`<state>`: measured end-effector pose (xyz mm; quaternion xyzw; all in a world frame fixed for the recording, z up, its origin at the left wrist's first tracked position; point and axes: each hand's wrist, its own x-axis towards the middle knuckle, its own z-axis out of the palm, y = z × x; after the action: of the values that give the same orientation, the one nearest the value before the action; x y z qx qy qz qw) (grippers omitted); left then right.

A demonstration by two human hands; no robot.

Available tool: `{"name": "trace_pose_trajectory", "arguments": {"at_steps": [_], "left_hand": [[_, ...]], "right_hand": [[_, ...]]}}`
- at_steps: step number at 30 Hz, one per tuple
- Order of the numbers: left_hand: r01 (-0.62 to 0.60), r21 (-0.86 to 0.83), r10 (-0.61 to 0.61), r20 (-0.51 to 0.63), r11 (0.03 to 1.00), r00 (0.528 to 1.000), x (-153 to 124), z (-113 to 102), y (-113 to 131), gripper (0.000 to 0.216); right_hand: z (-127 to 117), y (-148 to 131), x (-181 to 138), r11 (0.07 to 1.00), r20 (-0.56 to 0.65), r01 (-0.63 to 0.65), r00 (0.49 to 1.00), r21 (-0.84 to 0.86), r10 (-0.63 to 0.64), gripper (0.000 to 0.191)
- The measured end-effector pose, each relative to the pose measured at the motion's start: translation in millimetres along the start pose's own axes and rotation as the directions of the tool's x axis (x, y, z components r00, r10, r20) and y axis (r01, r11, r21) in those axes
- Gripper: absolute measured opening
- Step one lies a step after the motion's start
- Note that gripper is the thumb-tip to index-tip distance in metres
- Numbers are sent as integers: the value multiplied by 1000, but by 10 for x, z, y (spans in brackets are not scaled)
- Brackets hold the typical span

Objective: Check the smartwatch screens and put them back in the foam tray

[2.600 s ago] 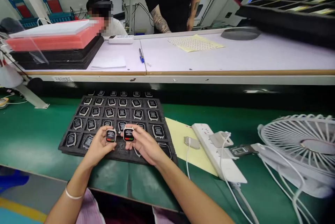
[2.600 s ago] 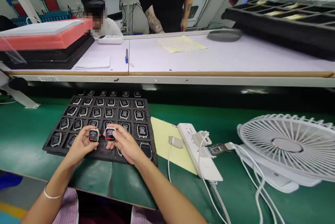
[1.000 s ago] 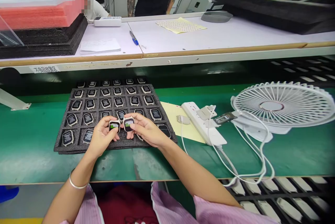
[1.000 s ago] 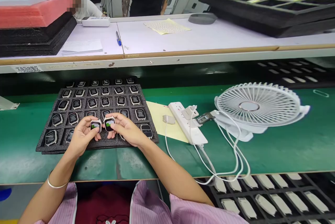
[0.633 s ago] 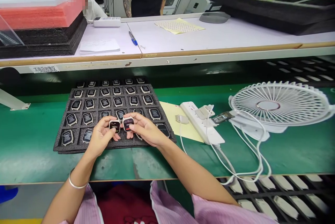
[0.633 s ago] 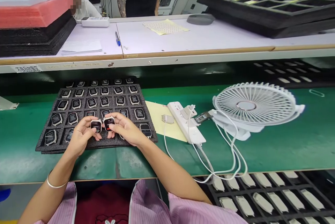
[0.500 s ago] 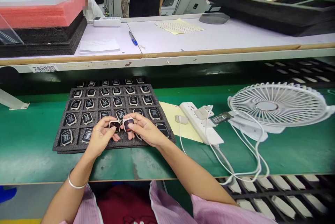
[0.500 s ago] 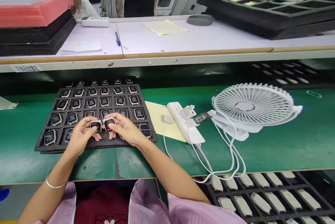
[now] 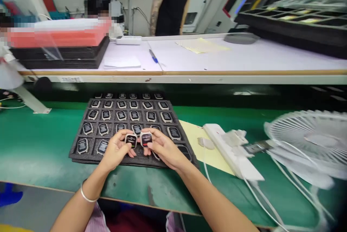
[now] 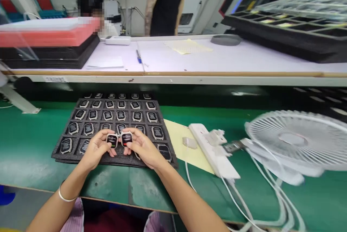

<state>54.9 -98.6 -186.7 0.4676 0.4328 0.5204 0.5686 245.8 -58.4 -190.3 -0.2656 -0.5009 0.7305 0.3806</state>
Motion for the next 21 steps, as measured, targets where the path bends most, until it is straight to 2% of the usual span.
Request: {"name": "trace_pose_trajectory", "arguments": {"at_steps": [6,14,17,19,21], "left_hand": [[25,-48,-23,39,999,999,-9,-14,-42,40],[40,-80,-36,51,996,998,1,-13,-91,42],[45,-144,-46,0,988,999,12,0,63,40],[7,-226,-26,-83,974,996,-125,-4,269,38],[-146,-232,97,-213,962,972,-433,-43,515,35]], "right_hand": [[-66,36,-30,998,-58,-61,997,-22,60,43],[-25,28,20,989,-96,-115,988,97,125,41],[56,-71,53,985,-125,-121,983,124,136,43],[109,-206,-42,990,-166,-87,980,114,106,41],[137,-361,-270,998,-221,33,975,44,-23,36]]}}
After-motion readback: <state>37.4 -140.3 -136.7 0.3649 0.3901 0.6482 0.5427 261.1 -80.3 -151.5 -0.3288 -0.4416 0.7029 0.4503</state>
